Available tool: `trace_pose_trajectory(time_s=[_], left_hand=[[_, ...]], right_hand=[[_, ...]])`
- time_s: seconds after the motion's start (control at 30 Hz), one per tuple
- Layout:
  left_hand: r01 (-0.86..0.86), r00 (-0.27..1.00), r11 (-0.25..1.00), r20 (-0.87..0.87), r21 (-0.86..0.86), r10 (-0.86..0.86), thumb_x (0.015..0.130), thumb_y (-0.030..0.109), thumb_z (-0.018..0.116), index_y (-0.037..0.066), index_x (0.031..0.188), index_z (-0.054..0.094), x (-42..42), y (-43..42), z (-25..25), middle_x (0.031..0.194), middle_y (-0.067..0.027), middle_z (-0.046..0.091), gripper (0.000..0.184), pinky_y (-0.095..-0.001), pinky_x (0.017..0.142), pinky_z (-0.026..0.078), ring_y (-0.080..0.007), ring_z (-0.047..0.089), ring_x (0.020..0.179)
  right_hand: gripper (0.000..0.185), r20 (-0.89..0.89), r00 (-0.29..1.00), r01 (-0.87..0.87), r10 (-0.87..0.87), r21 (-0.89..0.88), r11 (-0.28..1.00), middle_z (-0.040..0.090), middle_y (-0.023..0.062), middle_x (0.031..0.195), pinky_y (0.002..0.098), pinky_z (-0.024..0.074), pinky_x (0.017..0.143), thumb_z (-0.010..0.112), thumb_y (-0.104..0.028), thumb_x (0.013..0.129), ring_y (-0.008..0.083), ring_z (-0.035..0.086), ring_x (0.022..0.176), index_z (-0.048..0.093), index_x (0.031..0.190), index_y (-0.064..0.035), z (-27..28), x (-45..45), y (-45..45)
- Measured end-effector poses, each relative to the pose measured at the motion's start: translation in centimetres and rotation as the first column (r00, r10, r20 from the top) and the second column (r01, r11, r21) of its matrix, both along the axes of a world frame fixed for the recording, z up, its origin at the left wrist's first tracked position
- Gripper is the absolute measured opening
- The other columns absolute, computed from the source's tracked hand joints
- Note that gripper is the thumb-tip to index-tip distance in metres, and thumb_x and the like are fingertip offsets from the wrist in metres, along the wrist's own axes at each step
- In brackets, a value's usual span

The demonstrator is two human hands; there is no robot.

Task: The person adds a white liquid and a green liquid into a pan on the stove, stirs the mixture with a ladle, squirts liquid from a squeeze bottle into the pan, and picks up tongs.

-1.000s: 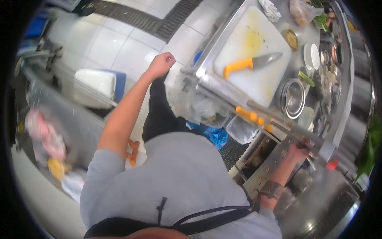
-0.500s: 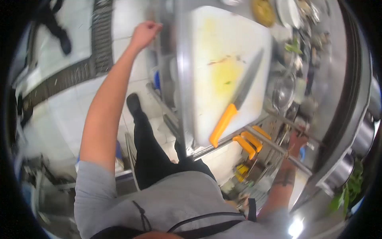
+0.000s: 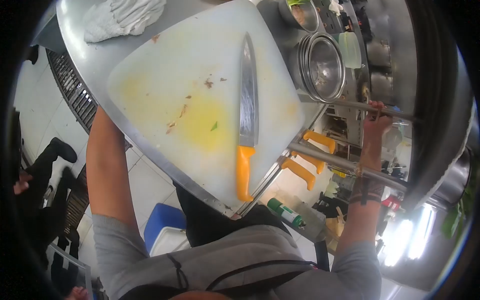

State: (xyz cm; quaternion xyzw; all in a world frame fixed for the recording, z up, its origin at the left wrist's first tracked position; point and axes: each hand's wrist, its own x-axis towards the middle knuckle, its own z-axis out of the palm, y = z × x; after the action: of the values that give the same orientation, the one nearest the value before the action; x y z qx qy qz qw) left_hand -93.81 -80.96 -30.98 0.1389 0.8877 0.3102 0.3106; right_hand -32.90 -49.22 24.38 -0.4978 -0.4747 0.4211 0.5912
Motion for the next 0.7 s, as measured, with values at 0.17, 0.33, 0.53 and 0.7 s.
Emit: trace_pose_trajectory(time_s=[0.17, 0.33, 0.53, 0.7], left_hand=[[-0.081, 0.997, 0.993, 0.023, 0.087, 0.079, 0.091, 0.028, 0.065, -0.002, 0.110, 0.065, -1.2, -0.4, 2.7, 0.098, -0.0185, 0.070, 0.035, -0.0398, 0.076, 0.055, -0.0279, 0.070, 0.087], [-0.327, 0.939, 0.864, 0.239, 0.384, 0.249, 0.091, 0.023, 0.065, -0.003, 0.113, 0.062, -1.5, -2.1, 9.0, 0.099, -0.0177, 0.070, 0.034, -0.0382, 0.074, 0.055, -0.0260, 0.069, 0.087], [-0.614, 0.775, 0.637, 0.510, 0.466, 0.373, 0.088, 0.010, 0.069, -0.003, 0.125, 0.058, 6.1, -12.8, 14.0, 0.108, -0.0136, 0.068, 0.041, -0.0364, 0.079, 0.054, -0.0238, 0.067, 0.095], [-0.623, 0.779, 0.769, 0.196, 0.143, 0.595, 0.084, 0.019, 0.066, -0.012, 0.103, 0.064, 14.4, -23.4, 12.6, 0.096, -0.0207, 0.071, 0.036, -0.0407, 0.075, 0.056, -0.0297, 0.071, 0.090]], right_hand=[[0.017, -0.033, 0.997, -0.070, 0.070, -0.006, 0.998, 0.054, 0.0122, 0.077, 0.0470, 0.0526, 0.081, 0.043, -0.016, 0.095, 0.0304, 0.056, 0.074, 0.046, 0.082, -0.0047, -0.2, -0.3, -0.4], [0.020, -0.018, 0.997, -0.075, 0.075, -0.017, 0.997, 0.057, 0.0122, 0.079, 0.0475, 0.0530, 0.080, 0.042, -0.018, 0.097, 0.0307, 0.057, 0.074, 0.050, 0.086, -0.0041, -1.0, 0.8, 0.6], [0.030, 0.273, 0.961, 0.027, -0.049, 0.084, 0.996, 0.059, 0.0109, 0.076, 0.0445, 0.0516, 0.085, 0.044, -0.024, 0.101, 0.0286, 0.059, 0.073, 0.060, 0.086, -0.0034, -0.7, -3.0, -3.3], [0.019, 0.607, 0.794, -0.135, 0.016, 0.152, 0.979, 0.061, 0.0053, 0.077, 0.0355, 0.0490, 0.071, 0.058, -0.025, 0.098, 0.0195, 0.060, 0.070, 0.063, 0.101, -0.0068, 0.0, 2.4, -7.0]])
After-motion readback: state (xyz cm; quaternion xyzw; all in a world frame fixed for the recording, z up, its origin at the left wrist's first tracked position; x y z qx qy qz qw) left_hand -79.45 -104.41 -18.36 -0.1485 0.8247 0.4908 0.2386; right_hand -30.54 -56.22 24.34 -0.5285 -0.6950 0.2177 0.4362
